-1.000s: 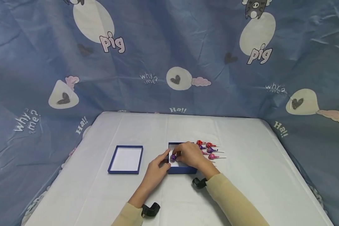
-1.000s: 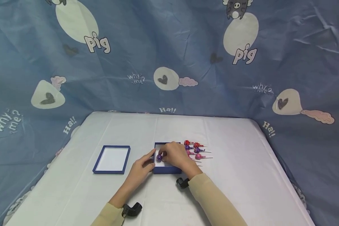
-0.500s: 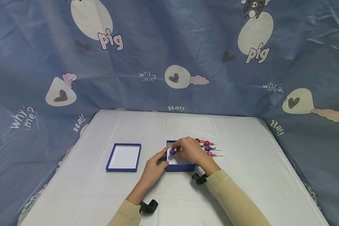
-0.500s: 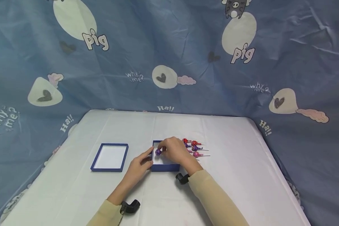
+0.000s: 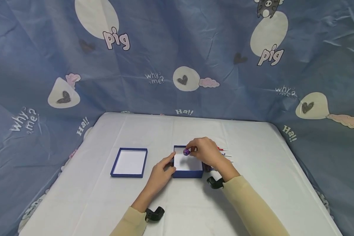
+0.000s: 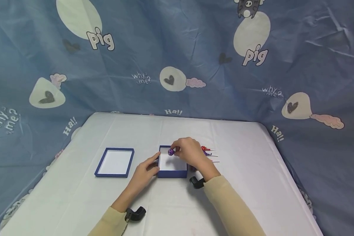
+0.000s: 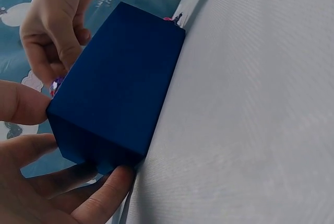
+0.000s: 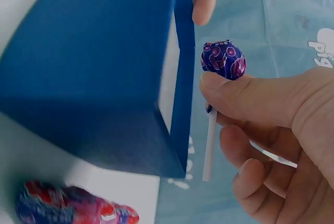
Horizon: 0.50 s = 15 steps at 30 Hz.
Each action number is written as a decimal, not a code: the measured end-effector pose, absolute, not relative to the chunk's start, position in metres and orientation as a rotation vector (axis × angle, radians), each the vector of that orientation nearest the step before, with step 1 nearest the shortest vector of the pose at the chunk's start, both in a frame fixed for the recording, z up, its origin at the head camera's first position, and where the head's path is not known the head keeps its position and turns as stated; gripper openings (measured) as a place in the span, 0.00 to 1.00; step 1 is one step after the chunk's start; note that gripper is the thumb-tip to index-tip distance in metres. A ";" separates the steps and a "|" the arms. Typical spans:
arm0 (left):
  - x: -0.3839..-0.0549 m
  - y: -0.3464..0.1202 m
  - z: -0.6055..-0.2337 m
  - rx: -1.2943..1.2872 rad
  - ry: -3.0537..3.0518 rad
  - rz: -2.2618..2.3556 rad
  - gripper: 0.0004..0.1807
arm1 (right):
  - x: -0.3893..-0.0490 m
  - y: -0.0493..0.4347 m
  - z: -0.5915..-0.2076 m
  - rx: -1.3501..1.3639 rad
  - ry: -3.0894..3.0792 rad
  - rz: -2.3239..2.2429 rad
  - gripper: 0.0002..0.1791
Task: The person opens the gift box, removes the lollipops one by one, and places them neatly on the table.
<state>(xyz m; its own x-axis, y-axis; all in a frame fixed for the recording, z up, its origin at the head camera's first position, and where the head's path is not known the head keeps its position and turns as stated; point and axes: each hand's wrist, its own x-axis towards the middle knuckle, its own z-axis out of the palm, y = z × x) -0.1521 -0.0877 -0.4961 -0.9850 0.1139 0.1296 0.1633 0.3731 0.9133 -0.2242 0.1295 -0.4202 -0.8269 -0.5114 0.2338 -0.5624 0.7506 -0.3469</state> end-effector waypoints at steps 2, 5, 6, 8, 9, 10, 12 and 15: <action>-0.152 -0.087 -0.497 -0.257 -2.568 -1.708 0.33 | -0.223 0.134 -0.418 0.853 -2.830 0.614 0.13; -0.151 -0.086 -0.497 -0.252 -2.580 -1.699 0.33 | -0.221 0.142 -0.414 0.824 -2.842 0.614 0.13; -0.151 -0.085 -0.497 -0.250 -2.585 -1.696 0.33 | -0.220 0.145 -0.412 0.814 -2.846 0.613 0.13; -0.152 -0.085 -0.496 -0.256 -2.585 -1.694 0.33 | -0.220 0.150 -0.410 0.796 -2.844 0.617 0.13; -0.152 -0.085 -0.496 -0.253 -2.587 -1.694 0.33 | -0.220 0.152 -0.409 0.789 -2.841 0.619 0.13; -0.152 -0.085 -0.495 -0.250 -2.583 -1.695 0.33 | -0.220 0.155 -0.408 0.785 -2.837 0.621 0.13; -0.152 -0.085 -0.495 -0.252 -2.577 -1.692 0.33 | -0.220 0.160 -0.407 0.775 -2.836 0.619 0.13; -0.152 -0.086 -0.495 -0.244 -2.579 -1.693 0.33 | -0.219 0.168 -0.406 0.757 -2.844 0.621 0.12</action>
